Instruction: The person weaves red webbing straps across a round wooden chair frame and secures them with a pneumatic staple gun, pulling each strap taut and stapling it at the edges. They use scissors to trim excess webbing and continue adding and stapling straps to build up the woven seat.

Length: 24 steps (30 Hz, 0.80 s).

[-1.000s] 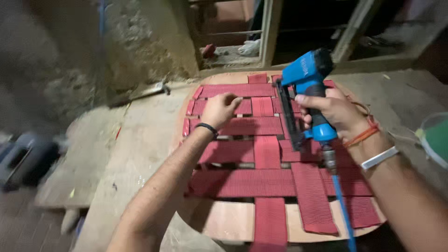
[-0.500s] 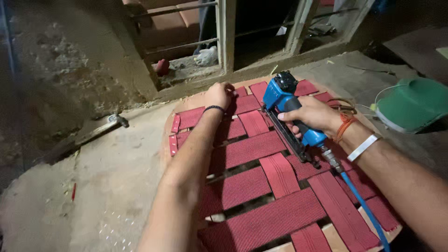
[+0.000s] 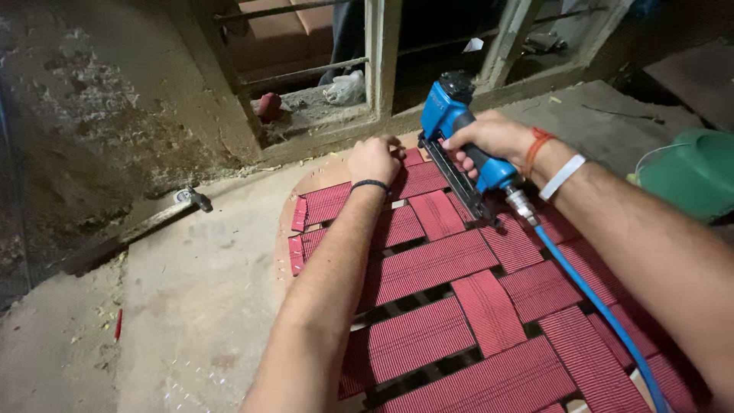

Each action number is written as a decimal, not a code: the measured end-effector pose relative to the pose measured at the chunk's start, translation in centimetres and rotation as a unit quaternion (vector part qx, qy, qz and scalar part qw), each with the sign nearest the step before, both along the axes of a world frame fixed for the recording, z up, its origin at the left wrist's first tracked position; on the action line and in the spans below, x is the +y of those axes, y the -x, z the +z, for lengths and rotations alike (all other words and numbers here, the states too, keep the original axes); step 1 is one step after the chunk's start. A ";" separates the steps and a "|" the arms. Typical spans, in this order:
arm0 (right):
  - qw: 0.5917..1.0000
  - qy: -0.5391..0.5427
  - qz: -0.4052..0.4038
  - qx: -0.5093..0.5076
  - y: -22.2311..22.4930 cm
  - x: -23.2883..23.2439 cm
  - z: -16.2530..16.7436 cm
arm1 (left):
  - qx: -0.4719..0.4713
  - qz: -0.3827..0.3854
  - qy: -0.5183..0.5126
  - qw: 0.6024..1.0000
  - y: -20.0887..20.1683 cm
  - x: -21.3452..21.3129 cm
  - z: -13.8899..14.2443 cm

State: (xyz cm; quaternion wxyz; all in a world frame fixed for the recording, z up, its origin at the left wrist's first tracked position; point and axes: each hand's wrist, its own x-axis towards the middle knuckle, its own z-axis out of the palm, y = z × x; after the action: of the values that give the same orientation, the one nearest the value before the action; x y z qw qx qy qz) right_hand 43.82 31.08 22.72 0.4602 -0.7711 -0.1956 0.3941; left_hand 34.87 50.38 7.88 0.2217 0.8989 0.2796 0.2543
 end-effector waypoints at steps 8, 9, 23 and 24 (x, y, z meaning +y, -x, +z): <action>0.999 0.032 0.016 -0.017 -1.6 3.0 -2.6 | 0.043 0.055 0.048 0.996 0.4 0.4 0.9; 0.999 0.043 0.012 -0.023 -1.8 3.2 -2.7 | 0.050 0.049 0.061 0.996 0.3 0.5 1.0; 0.995 0.089 0.021 -0.029 -0.3 4.8 -2.2 | -0.290 0.136 0.165 0.933 -1.5 4.2 -2.7; 0.995 0.092 0.025 -0.022 -0.2 4.8 -2.1 | -0.312 0.148 0.157 0.925 -1.5 4.4 -2.8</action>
State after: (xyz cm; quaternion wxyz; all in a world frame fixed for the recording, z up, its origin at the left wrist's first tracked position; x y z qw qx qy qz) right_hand 44.00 35.93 20.59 0.3729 -0.8136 -0.1871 0.4050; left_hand 36.40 54.75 5.08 0.3962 0.6758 0.3628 0.5047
